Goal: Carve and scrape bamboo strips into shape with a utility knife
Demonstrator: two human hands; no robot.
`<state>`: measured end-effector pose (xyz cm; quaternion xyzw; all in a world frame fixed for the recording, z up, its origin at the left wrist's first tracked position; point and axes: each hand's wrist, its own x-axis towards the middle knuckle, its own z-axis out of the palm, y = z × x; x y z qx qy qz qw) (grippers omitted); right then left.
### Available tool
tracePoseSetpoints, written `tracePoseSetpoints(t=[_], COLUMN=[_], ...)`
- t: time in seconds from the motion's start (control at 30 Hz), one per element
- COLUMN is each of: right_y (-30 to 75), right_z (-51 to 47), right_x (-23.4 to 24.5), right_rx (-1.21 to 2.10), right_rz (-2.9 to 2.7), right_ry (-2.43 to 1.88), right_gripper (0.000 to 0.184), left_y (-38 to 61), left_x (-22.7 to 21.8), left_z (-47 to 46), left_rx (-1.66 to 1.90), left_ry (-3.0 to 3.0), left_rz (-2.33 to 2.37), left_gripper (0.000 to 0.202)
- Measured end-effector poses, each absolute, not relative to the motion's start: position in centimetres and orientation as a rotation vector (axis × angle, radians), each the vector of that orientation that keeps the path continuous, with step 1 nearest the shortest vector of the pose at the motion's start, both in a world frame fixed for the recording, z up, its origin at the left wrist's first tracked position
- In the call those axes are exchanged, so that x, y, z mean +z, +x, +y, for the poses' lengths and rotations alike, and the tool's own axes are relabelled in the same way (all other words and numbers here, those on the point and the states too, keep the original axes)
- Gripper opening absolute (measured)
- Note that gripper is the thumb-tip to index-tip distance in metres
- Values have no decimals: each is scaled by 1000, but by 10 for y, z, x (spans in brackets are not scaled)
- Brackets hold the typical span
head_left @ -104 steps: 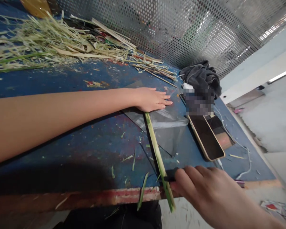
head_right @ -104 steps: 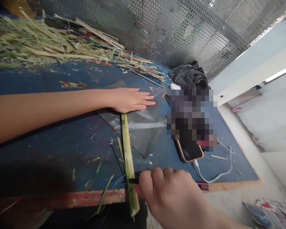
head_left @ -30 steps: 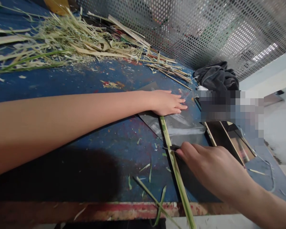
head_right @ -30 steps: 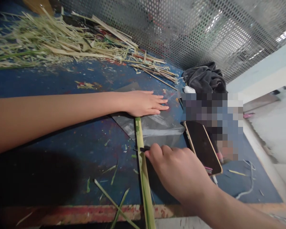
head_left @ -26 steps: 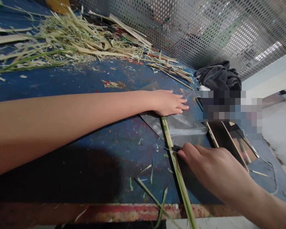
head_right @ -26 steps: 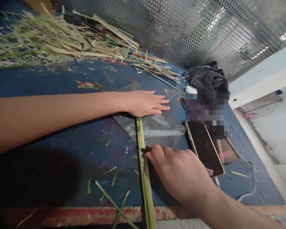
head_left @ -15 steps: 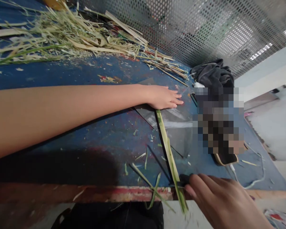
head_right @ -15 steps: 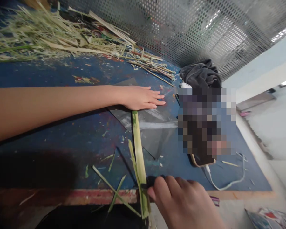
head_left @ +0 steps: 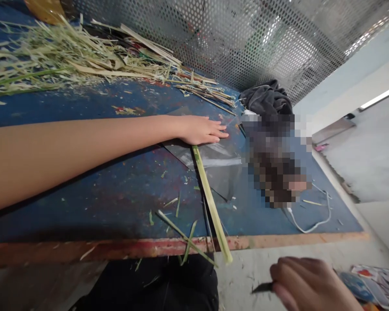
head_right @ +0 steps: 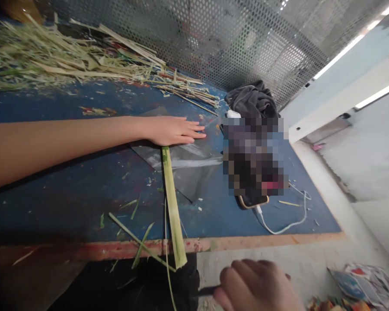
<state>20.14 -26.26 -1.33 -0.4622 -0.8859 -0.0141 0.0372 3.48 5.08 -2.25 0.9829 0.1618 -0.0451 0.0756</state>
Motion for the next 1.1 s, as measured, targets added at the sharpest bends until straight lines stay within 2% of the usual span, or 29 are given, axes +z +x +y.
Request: tracePoseSetpoints(t=[0.07, 0.2, 0.33, 0.53, 0.67, 0.9, 1.1], right_y=[200, 180, 158, 161, 169, 151, 148], right_z=[-244, -180, -134, -167, -186, -139, -121], right_x=[-4, 0, -5, -15, -20, -13, -16], right_rx=[-30, -288, -406, -316, -403, -542, -488], right_rz=[-2631, -2638, -2737, -2906, -2809, -2656, -2764], right_ry=[-1459, -1520, -1629, -1478, -1433, -1705, -1678], right_gripper=[38, 45, 42, 34, 38, 38, 37], left_y=[35, 33, 33, 33, 33, 31, 27], left_x=[-23, -23, -23, -24, -24, -22, -20], left_z=[50, 48, 49, 51, 50, 47, 43], left_rx=[-128, -108, -131, -135, -132, -114, -117], left_ry=[2953, 2965, 2963, 2937, 2915, 2959, 2986], left_rz=[479, 475, 489, 477, 477, 474, 488], left_gripper=[54, 54, 54, 53, 54, 54, 53])
